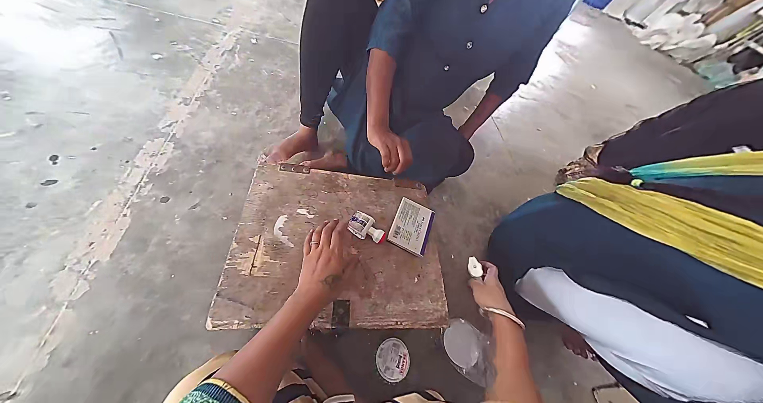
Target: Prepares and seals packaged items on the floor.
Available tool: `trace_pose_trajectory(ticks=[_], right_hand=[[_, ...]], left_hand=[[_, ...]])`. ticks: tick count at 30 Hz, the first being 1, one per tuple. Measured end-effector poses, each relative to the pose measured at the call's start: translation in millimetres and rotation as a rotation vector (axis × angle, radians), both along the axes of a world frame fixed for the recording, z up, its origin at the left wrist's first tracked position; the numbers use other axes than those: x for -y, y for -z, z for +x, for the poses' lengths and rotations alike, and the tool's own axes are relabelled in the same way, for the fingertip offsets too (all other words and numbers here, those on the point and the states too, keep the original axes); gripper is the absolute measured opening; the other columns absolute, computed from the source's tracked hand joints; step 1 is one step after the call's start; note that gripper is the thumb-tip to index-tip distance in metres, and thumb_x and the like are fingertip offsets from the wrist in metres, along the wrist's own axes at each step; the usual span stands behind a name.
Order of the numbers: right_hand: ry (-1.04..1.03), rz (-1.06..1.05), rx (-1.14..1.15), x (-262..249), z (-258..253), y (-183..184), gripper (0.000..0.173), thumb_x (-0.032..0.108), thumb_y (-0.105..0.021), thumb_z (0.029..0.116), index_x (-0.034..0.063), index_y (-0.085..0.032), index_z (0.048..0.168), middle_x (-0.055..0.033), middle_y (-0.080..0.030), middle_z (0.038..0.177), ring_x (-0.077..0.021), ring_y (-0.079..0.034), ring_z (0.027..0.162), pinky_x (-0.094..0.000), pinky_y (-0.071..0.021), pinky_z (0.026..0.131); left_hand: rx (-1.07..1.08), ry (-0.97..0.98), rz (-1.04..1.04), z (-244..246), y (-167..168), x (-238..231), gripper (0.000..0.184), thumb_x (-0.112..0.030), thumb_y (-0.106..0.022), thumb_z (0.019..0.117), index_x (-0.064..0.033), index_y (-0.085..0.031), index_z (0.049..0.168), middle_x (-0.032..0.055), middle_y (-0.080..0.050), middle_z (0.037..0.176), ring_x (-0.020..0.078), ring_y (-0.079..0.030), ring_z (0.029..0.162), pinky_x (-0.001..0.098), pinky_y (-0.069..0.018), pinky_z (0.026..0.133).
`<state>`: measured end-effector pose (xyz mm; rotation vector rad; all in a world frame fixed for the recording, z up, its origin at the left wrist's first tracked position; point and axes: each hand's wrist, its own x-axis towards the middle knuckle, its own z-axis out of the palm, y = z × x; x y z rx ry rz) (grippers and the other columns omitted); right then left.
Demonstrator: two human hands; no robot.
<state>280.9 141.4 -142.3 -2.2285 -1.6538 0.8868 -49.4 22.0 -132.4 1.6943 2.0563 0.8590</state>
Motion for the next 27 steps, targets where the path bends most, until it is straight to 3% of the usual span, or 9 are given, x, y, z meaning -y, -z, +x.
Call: trace_pose_trajectory(ticks=[2,6,9,11,13,16,18,21,27], right_hand=[[-0.142,0.101,-0.188,14,-23,-35,0.070,-0.007,-0.057,0.0908,0.0003,-0.029,0.154,-0.0276,-0.047,0.144,-0.0321,-0.062,0.110,-0.0451,-0.0535,0.085],[-0.462,0.055,-0.221,22,-94,-74,0.068,-0.001,-0.054,0.0938,0.0004,-0.028,0.156,-0.0280,-0.039,0.154,-0.0344,-0.050,0.135,-0.0463,-0.0472,0.106],[-0.661,0.046,-0.056,8,-156,-85,0.069,-0.003,-0.054,0.0957,0.0032,-0.025,0.158,-0.0294,-0.037,0.155,-0.0405,-0.044,0.141,-0.0519,-0.0411,0.113],[-0.765,0.098,-0.178,0,-184,-81,0.070,-0.007,-0.056,0.0941,0.0012,-0.025,0.156,-0.0278,-0.040,0.152,-0.0358,-0.048,0.138,-0.0465,-0.0437,0.111],[-0.856,0.219,-0.454,4,-201,-70,0.068,-0.007,-0.058,0.0897,-0.0090,-0.026,0.150,-0.0280,-0.047,0.142,-0.0288,-0.055,0.128,-0.0391,-0.0481,0.106],[-0.912,0.375,-0.908,32,-219,-54,0.066,0.001,-0.063,0.0825,-0.0130,-0.027,0.136,-0.0120,-0.054,0.125,-0.0072,-0.059,0.115,-0.0254,-0.0525,0.097],[-0.893,0.341,-1.152,52,-224,-48,0.061,0.007,-0.070,0.0851,0.0059,-0.031,0.131,0.0064,-0.060,0.127,-0.0016,-0.060,0.118,-0.0267,-0.0532,0.101],[-0.901,0.274,-1.270,71,-224,-45,0.051,0.020,-0.071,0.0923,0.0213,-0.036,0.129,0.0180,-0.062,0.131,0.0008,-0.059,0.122,-0.0256,-0.0509,0.104],[-0.785,0.221,-1.315,77,-226,-41,0.047,0.027,-0.071,0.0923,0.0166,-0.041,0.127,0.0168,-0.063,0.125,0.0014,-0.062,0.115,-0.0254,-0.0541,0.098]], left_hand=[[0.036,-0.048,-0.019,-12,0,-7,0.070,-0.033,-0.072,0.0940,0.0042,-0.047,0.148,0.0281,-0.049,0.150,0.0475,-0.040,0.144,0.0639,-0.0279,0.117],[0.088,-0.043,-0.133,-28,-7,-10,0.081,-0.037,-0.073,0.0936,0.0028,-0.037,0.155,0.0268,-0.043,0.155,0.0456,-0.034,0.148,0.0622,-0.0233,0.120],[0.164,-0.070,-0.178,-36,-8,-7,0.086,-0.038,-0.077,0.0903,0.0012,-0.037,0.155,0.0269,-0.044,0.154,0.0464,-0.036,0.146,0.0625,-0.0291,0.117],[0.409,-0.085,-0.119,-42,-9,-4,0.090,-0.035,-0.082,0.0856,0.0037,-0.038,0.153,0.0284,-0.047,0.150,0.0445,-0.042,0.142,0.0582,-0.0340,0.116],[0.787,-0.024,0.032,-46,-13,-1,0.098,-0.032,-0.084,0.0803,0.0063,-0.032,0.154,0.0242,-0.048,0.150,0.0317,-0.048,0.139,0.0436,-0.0431,0.113],[1.111,0.199,0.306,-44,-20,3,0.119,-0.054,-0.085,0.0715,0.0092,-0.026,0.153,0.0151,-0.050,0.149,0.0165,-0.054,0.133,0.0325,-0.0510,0.105],[1.159,0.328,0.504,-42,-23,5,0.098,-0.046,-0.087,0.0752,0.0098,-0.044,0.142,0.0125,-0.054,0.146,0.0149,-0.055,0.132,0.0334,-0.0506,0.107],[1.018,0.345,0.658,-37,-24,11,0.053,-0.029,-0.089,0.0776,-0.0073,-0.070,0.123,0.0026,-0.065,0.136,0.0092,-0.058,0.128,0.0295,-0.0515,0.106],[0.657,-0.011,0.894,-8,-19,11,0.047,-0.033,-0.090,0.0762,-0.0047,-0.072,0.108,0.0056,-0.076,0.112,0.0095,-0.067,0.116,0.0290,-0.0526,0.103]])
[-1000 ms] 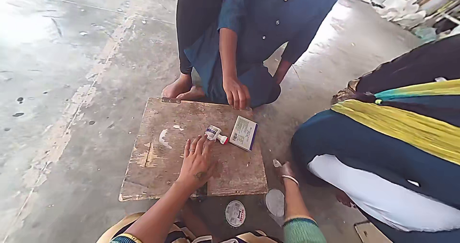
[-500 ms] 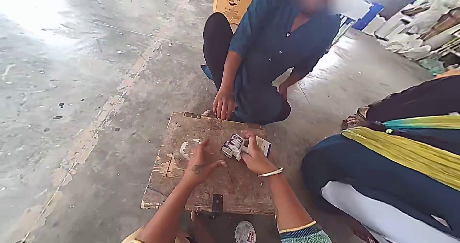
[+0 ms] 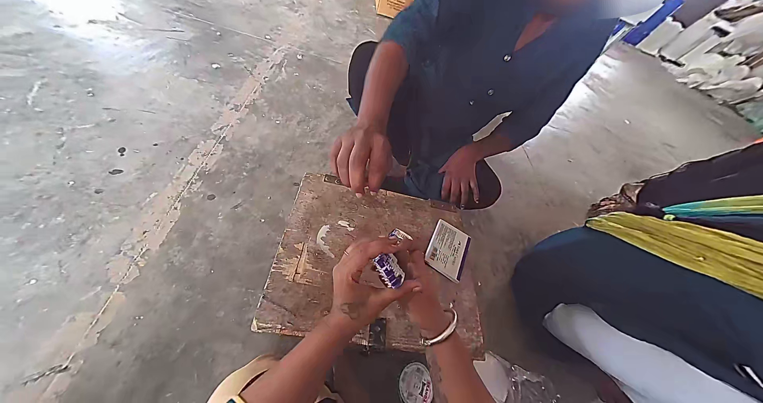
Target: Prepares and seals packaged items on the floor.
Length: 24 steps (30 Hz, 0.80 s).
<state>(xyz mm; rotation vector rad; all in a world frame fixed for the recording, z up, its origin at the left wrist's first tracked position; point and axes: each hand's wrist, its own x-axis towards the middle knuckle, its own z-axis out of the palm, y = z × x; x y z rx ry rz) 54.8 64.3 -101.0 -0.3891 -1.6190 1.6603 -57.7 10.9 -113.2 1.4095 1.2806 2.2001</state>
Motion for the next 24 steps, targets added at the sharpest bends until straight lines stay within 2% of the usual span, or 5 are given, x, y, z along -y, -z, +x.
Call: trace_pose_trajectory(ticks=[3,5,8,12,24], right_hand=[[0.062,-0.080,-0.002,3,-6,1,0.038,0.030,-0.068,0.0950,0.0141,-0.047,0.122,0.0141,-0.065,0.121,0.0005,-0.063,0.112,-0.0254,-0.0546,0.097],[0.075,-0.112,-0.010,5,-9,3,0.027,0.014,-0.061,0.0958,0.0108,-0.049,0.120,0.0115,-0.065,0.120,0.0002,-0.064,0.110,-0.0249,-0.0547,0.097],[0.089,-0.120,-0.003,8,-11,2,0.026,-0.002,-0.051,0.0947,0.0105,-0.053,0.117,0.0114,-0.067,0.116,0.0016,-0.065,0.107,-0.0233,-0.0554,0.095],[0.101,-0.113,0.023,9,-12,2,0.026,-0.002,-0.049,0.0936,0.0117,-0.052,0.115,0.0129,-0.067,0.113,0.0050,-0.063,0.106,-0.0199,-0.0531,0.095],[0.060,-0.191,-0.059,7,-13,11,0.029,-0.003,-0.051,0.0957,0.0139,-0.055,0.119,0.0120,-0.067,0.117,-0.0014,-0.066,0.107,-0.0268,-0.0566,0.095]], left_hand=[[0.021,-0.158,0.008,13,0,-2,0.047,-0.030,-0.090,0.0758,-0.0006,-0.071,0.107,0.0098,-0.076,0.109,0.0112,-0.068,0.116,0.0279,-0.0533,0.102],[0.032,-0.208,0.017,16,2,-4,0.047,-0.031,-0.090,0.0753,-0.0015,-0.071,0.106,0.0084,-0.076,0.108,0.0099,-0.068,0.115,0.0269,-0.0532,0.101],[0.032,-0.244,0.016,16,2,-4,0.047,-0.032,-0.090,0.0753,-0.0015,-0.071,0.106,0.0061,-0.076,0.107,0.0067,-0.067,0.114,0.0252,-0.0528,0.102],[0.026,-0.249,-0.009,16,2,-3,0.048,-0.032,-0.090,0.0750,-0.0015,-0.071,0.106,0.0068,-0.076,0.106,0.0075,-0.068,0.114,0.0255,-0.0538,0.100],[0.126,-0.194,0.002,15,2,-4,0.051,-0.023,-0.091,0.0719,0.0059,-0.070,0.108,0.0076,-0.076,0.108,0.0049,-0.068,0.111,0.0232,-0.0539,0.099]])
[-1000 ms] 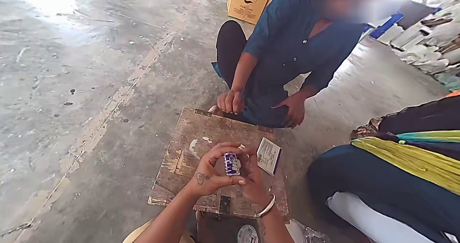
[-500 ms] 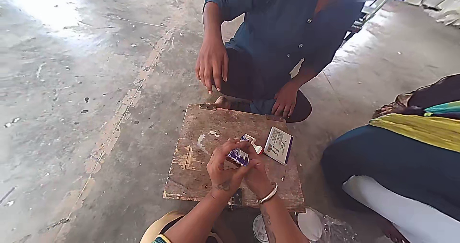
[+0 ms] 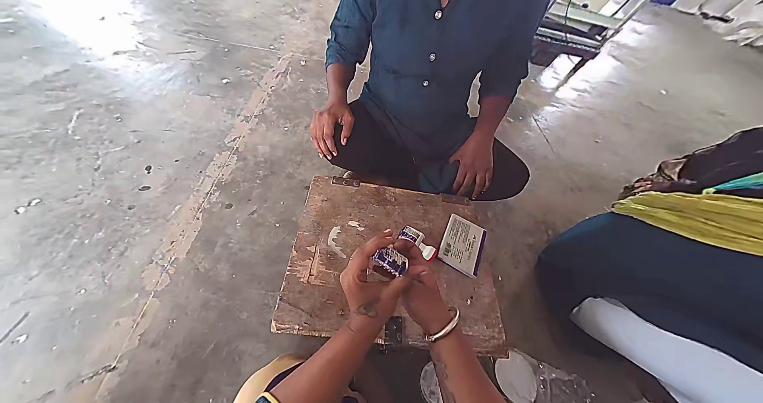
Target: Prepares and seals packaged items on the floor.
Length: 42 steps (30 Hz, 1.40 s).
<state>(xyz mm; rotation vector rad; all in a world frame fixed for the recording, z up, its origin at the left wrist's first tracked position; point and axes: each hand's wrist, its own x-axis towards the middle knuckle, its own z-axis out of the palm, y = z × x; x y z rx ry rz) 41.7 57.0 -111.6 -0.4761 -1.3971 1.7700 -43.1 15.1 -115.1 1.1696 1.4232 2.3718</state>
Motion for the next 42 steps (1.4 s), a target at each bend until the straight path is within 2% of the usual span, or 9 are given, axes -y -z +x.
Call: trace_pose_trajectory(ticks=[9,14,20,24,27,30,34,38,42], right_hand=[[-0.043,-0.280,-0.126,5,1,4,0.034,0.032,-0.061,0.1003,0.0120,-0.058,0.128,0.0048,-0.071,0.119,-0.0063,-0.070,0.102,-0.0241,-0.0589,0.086],[-0.046,-0.570,0.079,10,13,-14,0.048,0.030,-0.016,0.1125,0.0129,-0.061,0.105,0.0078,-0.067,0.073,0.0033,-0.058,0.057,-0.0121,-0.0475,0.053],[0.160,-0.632,-0.114,13,102,-8,0.038,0.042,-0.044,0.1068,0.0202,-0.069,0.088,0.0105,-0.061,0.062,0.0039,-0.053,0.048,-0.0120,-0.0455,0.047],[0.632,-0.673,-0.136,19,175,-18,0.058,0.037,-0.012,0.1117,0.0190,-0.058,0.080,0.0086,-0.056,0.056,0.0024,-0.050,0.043,-0.0108,-0.0414,0.042],[0.800,-0.641,-0.083,31,212,-26,0.055,0.029,-0.017,0.1111,0.0168,-0.058,0.077,0.0082,-0.051,0.053,0.0016,-0.045,0.041,-0.0110,-0.0380,0.041],[0.794,-0.555,0.013,46,228,-42,0.055,0.023,-0.016,0.1103,0.0174,-0.061,0.080,0.0087,-0.054,0.054,0.0034,-0.046,0.042,-0.0103,-0.0383,0.041],[0.804,-0.450,0.141,69,239,-59,0.044,0.016,-0.016,0.1092,0.0174,-0.056,0.090,0.0090,-0.058,0.062,0.0046,-0.046,0.044,-0.0092,-0.0385,0.042],[0.768,-0.452,0.125,83,247,-55,0.038,0.015,-0.018,0.1085,0.0163,-0.053,0.094,0.0079,-0.060,0.065,0.0042,-0.047,0.044,-0.0092,-0.0381,0.042],[0.804,-0.545,0.056,83,251,-49,0.037,0.015,-0.019,0.1107,0.0139,-0.052,0.094,0.0063,-0.057,0.063,0.0032,-0.045,0.043,-0.0098,-0.0362,0.041]], left_hand=[[0.128,0.068,-0.016,0,-5,3,0.057,-0.021,-0.091,0.0708,0.0055,-0.068,0.116,0.0002,-0.075,0.116,-0.0012,-0.067,0.109,0.0192,-0.0536,0.097],[0.033,0.465,-0.107,-15,-3,5,0.061,-0.033,-0.085,0.0783,0.0052,-0.067,0.123,0.0079,-0.070,0.127,0.0077,-0.060,0.123,0.0280,-0.0468,0.106],[-0.131,0.818,-0.292,-19,6,5,0.117,-0.063,-0.083,0.0711,0.0057,-0.036,0.154,0.0152,-0.045,0.157,0.0182,-0.039,0.147,0.0395,-0.0362,0.118],[-0.402,0.518,-0.682,-23,6,1,0.078,-0.035,-0.079,0.0864,-0.0033,-0.049,0.151,0.0206,-0.051,0.150,0.0410,-0.044,0.141,0.0686,-0.0318,0.111],[-0.554,0.435,-0.667,-10,0,10,0.039,-0.024,-0.074,0.0935,-0.0029,-0.068,0.126,0.0191,-0.065,0.129,0.0364,-0.059,0.122,0.0589,-0.0442,0.100],[-0.642,0.752,-0.689,41,-19,45,0.020,-0.019,-0.066,0.0980,-0.0038,-0.075,0.108,0.0129,-0.074,0.106,0.0259,-0.071,0.100,0.0478,-0.0572,0.089],[-0.939,1.382,-1.238,125,11,70,0.040,-0.022,-0.052,0.1075,-0.0003,-0.057,0.141,0.0260,-0.056,0.141,0.0433,-0.055,0.131,0.0580,-0.0451,0.106],[-1.106,1.284,-1.440,152,71,69,0.068,-0.026,-0.057,0.1055,-0.0007,-0.027,0.160,0.0224,-0.021,0.168,0.0435,-0.030,0.151,0.0572,-0.0342,0.117],[-1.161,1.207,-1.439,162,97,71,0.063,-0.032,-0.056,0.1061,0.0023,-0.037,0.155,0.0217,-0.028,0.166,0.0396,-0.028,0.153,0.0547,-0.0319,0.119]])
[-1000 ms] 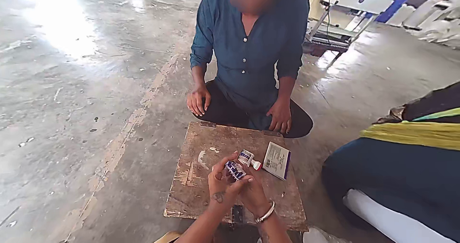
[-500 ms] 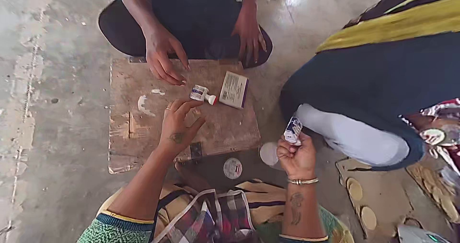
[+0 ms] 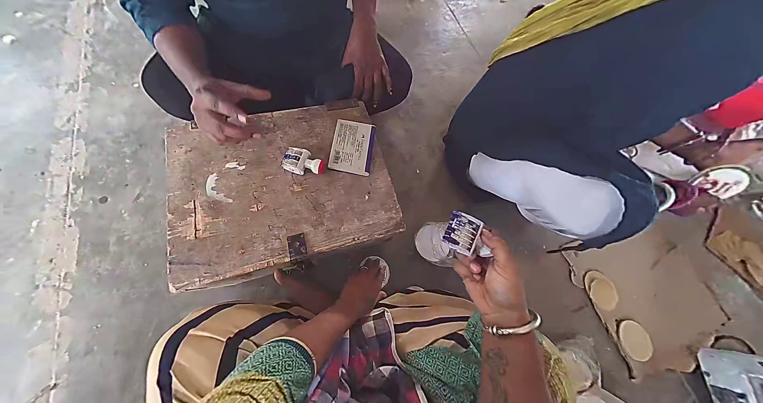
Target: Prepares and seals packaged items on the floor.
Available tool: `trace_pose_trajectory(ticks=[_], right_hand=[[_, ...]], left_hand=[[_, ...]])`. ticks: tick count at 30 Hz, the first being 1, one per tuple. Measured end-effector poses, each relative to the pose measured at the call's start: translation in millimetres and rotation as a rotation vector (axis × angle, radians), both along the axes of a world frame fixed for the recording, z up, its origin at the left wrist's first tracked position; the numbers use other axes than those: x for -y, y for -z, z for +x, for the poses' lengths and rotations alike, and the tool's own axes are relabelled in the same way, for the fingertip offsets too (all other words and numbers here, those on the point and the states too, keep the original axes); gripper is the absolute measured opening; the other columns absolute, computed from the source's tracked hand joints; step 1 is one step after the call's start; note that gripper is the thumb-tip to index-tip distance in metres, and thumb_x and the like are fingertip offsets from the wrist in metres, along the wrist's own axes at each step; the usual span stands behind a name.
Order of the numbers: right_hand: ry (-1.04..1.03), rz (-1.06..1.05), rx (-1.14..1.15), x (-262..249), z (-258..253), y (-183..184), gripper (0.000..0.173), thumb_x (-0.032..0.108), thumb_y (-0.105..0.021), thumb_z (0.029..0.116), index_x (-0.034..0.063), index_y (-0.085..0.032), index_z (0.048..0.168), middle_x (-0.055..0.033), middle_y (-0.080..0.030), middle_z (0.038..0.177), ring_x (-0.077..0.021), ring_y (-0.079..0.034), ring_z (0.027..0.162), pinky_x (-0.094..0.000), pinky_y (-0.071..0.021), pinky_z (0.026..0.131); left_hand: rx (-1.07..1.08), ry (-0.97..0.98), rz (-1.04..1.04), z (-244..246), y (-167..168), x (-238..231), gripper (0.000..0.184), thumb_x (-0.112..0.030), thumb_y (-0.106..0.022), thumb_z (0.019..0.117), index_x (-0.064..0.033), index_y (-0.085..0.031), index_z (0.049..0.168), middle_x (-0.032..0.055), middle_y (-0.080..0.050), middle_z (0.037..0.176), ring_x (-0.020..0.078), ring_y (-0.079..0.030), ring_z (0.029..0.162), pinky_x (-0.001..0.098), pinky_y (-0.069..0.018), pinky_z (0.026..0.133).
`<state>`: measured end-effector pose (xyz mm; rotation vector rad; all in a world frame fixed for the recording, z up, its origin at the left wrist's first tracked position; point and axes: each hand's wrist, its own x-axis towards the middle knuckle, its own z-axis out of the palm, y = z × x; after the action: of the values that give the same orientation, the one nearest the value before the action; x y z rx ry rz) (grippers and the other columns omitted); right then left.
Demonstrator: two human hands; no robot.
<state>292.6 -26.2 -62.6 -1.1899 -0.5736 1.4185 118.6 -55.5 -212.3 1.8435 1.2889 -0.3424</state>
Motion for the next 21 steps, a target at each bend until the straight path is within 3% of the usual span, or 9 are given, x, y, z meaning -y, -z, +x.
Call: trace_pose_trajectory(ticks=[3,6,9,11,13,17,21], right_hand=[[0.004,-0.009,-0.039,-1,3,3,0.037,0.016,-0.020,0.1108,0.0138,-0.053,0.094,0.0069,-0.056,0.062,0.0034,-0.044,0.043,-0.0096,-0.0359,0.040],[0.007,-0.019,-0.015,-2,2,5,0.033,0.017,-0.024,0.1111,0.0149,-0.053,0.095,0.0092,-0.054,0.060,0.0042,-0.042,0.042,-0.0101,-0.0358,0.040],[0.018,-0.020,-0.002,-5,-2,9,0.029,0.017,-0.028,0.1107,0.0157,-0.053,0.096,0.0101,-0.055,0.060,0.0048,-0.041,0.041,-0.0102,-0.0348,0.039],[0.014,-0.030,-0.006,-7,-5,10,0.027,0.015,-0.029,0.1100,0.0150,-0.052,0.097,0.0091,-0.056,0.060,0.0042,-0.042,0.041,-0.0102,-0.0345,0.039],[0.004,-0.031,0.001,-5,-6,10,0.025,0.014,-0.029,0.1094,0.0145,-0.051,0.098,0.0090,-0.056,0.061,0.0040,-0.042,0.040,-0.0102,-0.0345,0.039],[-0.007,-0.043,0.028,-2,-8,7,0.022,0.012,-0.029,0.1095,0.0134,-0.049,0.100,0.0090,-0.055,0.062,0.0046,-0.040,0.041,-0.0100,-0.0333,0.039],[-0.007,-0.054,0.025,-3,-9,8,0.022,0.011,-0.031,0.1096,0.0124,-0.050,0.098,0.0080,-0.054,0.061,0.0037,-0.039,0.041,-0.0104,-0.0320,0.038]], left_hand=[[0.001,-0.015,0.030,2,10,3,0.053,-0.027,-0.058,0.1047,0.0034,-0.049,0.147,0.0218,-0.037,0.162,0.0397,-0.034,0.150,0.0553,-0.0347,0.118],[0.042,-0.091,0.088,1,13,10,0.048,-0.027,-0.059,0.1034,0.0013,-0.056,0.142,0.0219,-0.047,0.155,0.0408,-0.047,0.141,0.0572,-0.0415,0.113],[0.079,-0.114,0.120,-2,21,11,0.049,-0.030,-0.056,0.1047,0.0034,-0.057,0.141,0.0244,-0.049,0.152,0.0411,-0.049,0.140,0.0571,-0.0414,0.113],[0.120,-0.096,0.157,-5,26,15,0.041,-0.026,-0.050,0.1076,0.0031,-0.063,0.133,0.0254,-0.053,0.148,0.0418,-0.052,0.137,0.0572,-0.0430,0.112],[0.169,-0.078,0.188,-6,26,18,0.037,-0.017,-0.046,0.1082,0.0061,-0.065,0.129,0.0267,-0.054,0.147,0.0421,-0.049,0.140,0.0548,-0.0385,0.117],[0.168,0.023,0.196,-6,14,9,0.040,-0.010,-0.038,0.1091,0.0121,-0.059,0.134,0.0273,-0.051,0.150,0.0404,-0.040,0.147,0.0490,-0.0262,0.124],[0.186,-0.015,0.199,-7,30,7,0.037,-0.016,-0.043,0.1086,0.0076,-0.066,0.124,0.0254,-0.062,0.137,0.0407,-0.054,0.135,0.0534,-0.0375,0.117]])
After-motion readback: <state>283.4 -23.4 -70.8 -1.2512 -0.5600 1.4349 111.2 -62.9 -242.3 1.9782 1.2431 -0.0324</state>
